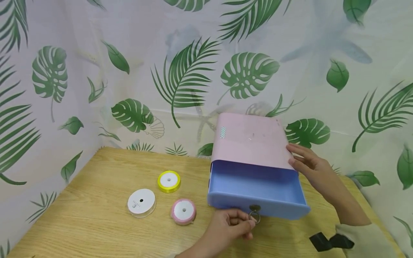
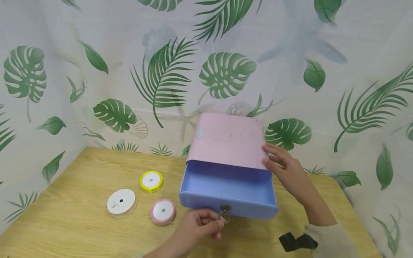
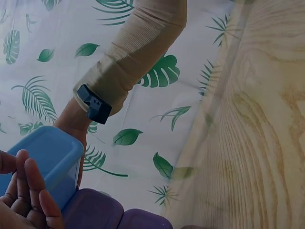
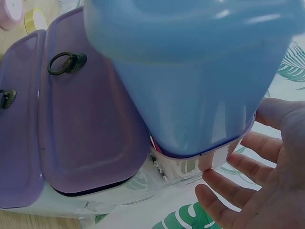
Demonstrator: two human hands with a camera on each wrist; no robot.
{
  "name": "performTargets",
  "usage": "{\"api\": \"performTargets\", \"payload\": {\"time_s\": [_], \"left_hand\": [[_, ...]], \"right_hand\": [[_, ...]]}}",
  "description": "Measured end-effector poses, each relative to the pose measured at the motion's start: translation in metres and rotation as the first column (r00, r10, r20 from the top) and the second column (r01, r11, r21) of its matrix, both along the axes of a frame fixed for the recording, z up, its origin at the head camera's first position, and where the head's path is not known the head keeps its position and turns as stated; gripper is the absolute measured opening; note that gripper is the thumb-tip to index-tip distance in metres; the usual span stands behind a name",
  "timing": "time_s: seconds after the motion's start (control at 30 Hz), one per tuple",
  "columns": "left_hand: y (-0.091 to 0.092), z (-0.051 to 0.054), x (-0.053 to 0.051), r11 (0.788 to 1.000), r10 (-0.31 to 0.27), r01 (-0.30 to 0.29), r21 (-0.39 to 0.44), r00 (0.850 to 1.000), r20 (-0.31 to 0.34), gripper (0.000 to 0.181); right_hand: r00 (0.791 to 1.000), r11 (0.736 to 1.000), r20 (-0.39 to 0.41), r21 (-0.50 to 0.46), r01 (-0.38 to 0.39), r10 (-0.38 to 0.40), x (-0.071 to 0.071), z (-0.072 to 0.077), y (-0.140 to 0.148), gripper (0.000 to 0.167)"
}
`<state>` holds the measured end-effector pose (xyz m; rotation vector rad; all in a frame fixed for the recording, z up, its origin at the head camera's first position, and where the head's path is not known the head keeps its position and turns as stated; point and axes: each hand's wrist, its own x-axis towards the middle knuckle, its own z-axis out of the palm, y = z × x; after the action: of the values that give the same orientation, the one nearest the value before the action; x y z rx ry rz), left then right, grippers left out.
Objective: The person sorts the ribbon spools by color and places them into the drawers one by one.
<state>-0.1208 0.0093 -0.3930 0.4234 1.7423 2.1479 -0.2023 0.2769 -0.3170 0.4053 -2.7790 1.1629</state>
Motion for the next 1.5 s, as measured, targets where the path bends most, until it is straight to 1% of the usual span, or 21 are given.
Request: {"api": "performTargets", "payload": {"time_s": [0.07,0.27,0.67,0.97,1.13,1.27,1.4,1.5], "left_hand": [[-0.001,0.0,0.002,1.0,-0.012,0.012,0.011,1.0,0.011,0.027],[-0.002,0.001,0.006,0.998,-0.037,0.032,0.06,0.996,0.085,0.027],[-0.002,0.0,0.017,0.994,-0.046,0.031,0.103,0.989,0.14,0.032],[-0.002,-0.001,0.023,0.991,-0.047,0.026,0.129,0.987,0.156,0.032],[-0.002,0.0,0.023,0.99,-0.06,0.042,0.135,0.989,0.133,0.033],[-0.002,-0.001,0.022,0.99,-0.064,0.047,0.131,0.99,0.128,0.034],[-0.002,-0.002,0.021,0.991,-0.056,0.04,0.124,0.99,0.126,0.033],[-0.002,-0.004,0.021,0.991,-0.051,0.033,0.131,0.989,0.141,0.031]], "right_hand": [[1.0,1.0,0.005,-0.002,-0.003,0.003,0.0,0.0,0.0,0.053],[1.0,1.0,0.015,-0.009,-0.006,0.006,0.001,-0.002,-0.001,0.053],[1.0,1.0,0.021,-0.019,-0.021,0.021,0.004,-0.002,-0.002,0.053],[1.0,1.0,0.018,-0.014,-0.009,0.009,0.004,0.0,-0.001,0.053],[1.0,1.0,0.014,-0.011,-0.007,0.007,0.003,0.001,-0.002,0.053],[1.0,1.0,0.011,-0.009,-0.004,0.004,0.002,0.001,-0.001,0.053],[1.0,1.0,0.007,-0.011,-0.01,0.01,0.0,0.0,0.0,0.052],[1.0,1.0,0.009,-0.015,-0.01,0.01,0.0,-0.001,0.0,0.052]]}}
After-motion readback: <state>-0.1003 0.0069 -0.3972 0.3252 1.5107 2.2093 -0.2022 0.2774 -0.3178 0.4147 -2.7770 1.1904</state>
